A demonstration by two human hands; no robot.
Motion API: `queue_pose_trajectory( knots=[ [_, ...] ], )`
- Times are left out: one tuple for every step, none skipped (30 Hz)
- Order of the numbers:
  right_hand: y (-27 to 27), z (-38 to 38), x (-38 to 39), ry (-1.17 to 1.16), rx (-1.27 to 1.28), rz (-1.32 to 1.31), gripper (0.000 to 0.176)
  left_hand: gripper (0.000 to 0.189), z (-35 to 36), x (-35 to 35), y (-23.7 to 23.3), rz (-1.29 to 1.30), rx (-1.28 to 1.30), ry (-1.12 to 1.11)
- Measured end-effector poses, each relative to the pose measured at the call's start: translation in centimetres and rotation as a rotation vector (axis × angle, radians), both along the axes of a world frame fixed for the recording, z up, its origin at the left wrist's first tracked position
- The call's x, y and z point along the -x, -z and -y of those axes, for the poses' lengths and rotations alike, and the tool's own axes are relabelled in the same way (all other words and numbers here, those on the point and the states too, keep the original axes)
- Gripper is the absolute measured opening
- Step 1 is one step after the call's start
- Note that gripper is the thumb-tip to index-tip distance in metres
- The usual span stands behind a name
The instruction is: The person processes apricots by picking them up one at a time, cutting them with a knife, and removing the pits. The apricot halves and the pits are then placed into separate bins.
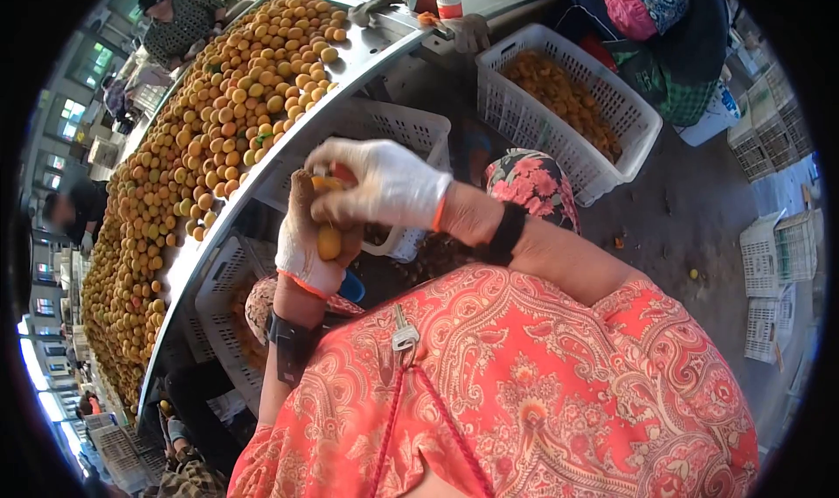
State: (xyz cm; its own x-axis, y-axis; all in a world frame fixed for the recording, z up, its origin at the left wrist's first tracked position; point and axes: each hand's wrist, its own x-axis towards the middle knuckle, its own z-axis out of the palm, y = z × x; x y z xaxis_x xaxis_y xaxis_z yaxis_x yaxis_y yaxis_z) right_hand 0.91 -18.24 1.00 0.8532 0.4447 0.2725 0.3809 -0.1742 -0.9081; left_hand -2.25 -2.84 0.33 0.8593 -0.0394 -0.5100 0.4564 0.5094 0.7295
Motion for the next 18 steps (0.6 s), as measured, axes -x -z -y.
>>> queue_pose_trajectory(
  knots=[
    [0.4, -0.1, 0.2, -0.001, -0.012, 0.017, 0.032, 0.049, 0.1, 0.4, -0.8, -0.036, -0.085, 0.04],
    [0.9, -0.3, 0.2, -0.001, -0.025, 0.035, 0.029, 0.049, 0.1, 0.6, -0.9, -0.027, -0.081, 0.034],
    [1.0, -0.4, -0.1, -0.006, -0.024, 0.043, 0.029, 0.048, 0.2, 0.7, -1.1, 0.023, -0.081, 0.089],
    [1.2, -0.6, -0.2, -0.008, -0.083, 0.035, 0.024, 0.047, 0.1, 0.9, -1.2, 0.072, -0.083, 0.144],
    [1.3, -0.7, -0.3, -0.008, -0.143, 0.026, 0.02, 0.047, -0.7, 0.9, -0.5, 0.037, -0.042, 0.216],
    [1.2, -1.0, -0.4, -0.01, -0.143, 0.033, 0.02, 0.047, -0.9, 0.9, -0.7, 0.043, -0.042, 0.214],
    [1.2, -1.3, -0.4, 0.058, -0.094, 0.107, 0.016, 0.047, -1.0, 1.0, -1.1, 0.05, -0.061, 0.209],
    [1.2, -1.6, -0.5, 0.126, -0.047, 0.18, 0.013, 0.047, -1.2, 1.2, -1.4, 0.054, -0.08, 0.204],
    [2.2, -1.9, -1.2, 0.164, -0.163, 0.097, 0.012, 0.045, -2.6, 1.3, -0.8, 0.168, -0.109, 0.274],
    [2.8, -2.3, -2.0, 0.198, -0.28, 0.01, 0.011, 0.042, -4.0, 1.2, -0.8, 0.219, -0.183, 0.241],
    [3.0, -1.5, -2.7, 0.252, -0.154, 0.012, 0.012, 0.04, -5.8, 1.1, -1.6, 0.272, -0.29, 0.213],
    [4.3, -0.9, -3.7, 0.242, -0.109, 0.004, 0.017, 0.039, -8.0, 1.0, -1.6, 0.313, -0.307, 0.103],
    [5.2, -0.4, -4.1, 0.257, -0.014, -0.004, 0.022, 0.035, -10.7, 0.8, -0.9, 0.324, -0.364, -0.062],
    [5.8, 0.1, -4.4, 0.274, 0.082, -0.012, 0.028, 0.029, -12.8, 0.7, -0.7, 0.268, -0.515, -0.294],
    [5.9, 0.5, -4.3, 0.294, 0.166, -0.123, 0.04, 0.023, -16.0, 1.4, -0.7, 0.226, -0.615, -0.334],
    [6.2, 0.8, -4.4, 0.289, 0.162, -0.127, 0.04, 0.018, -20.0, 1.9, -0.5, 0.142, -0.791, -0.273],
    [6.5, 1.0, -4.5, 0.336, 0.269, -0.147, 0.043, 0.03, -25.8, 1.8, 1.7, 0.083, -1.131, -0.179],
    [7.0, 1.1, -4.6, 0.38, 0.375, -0.165, 0.045, 0.044, -29.3, 1.7, 2.0, -0.119, -1.708, 0.038]
  ],
)
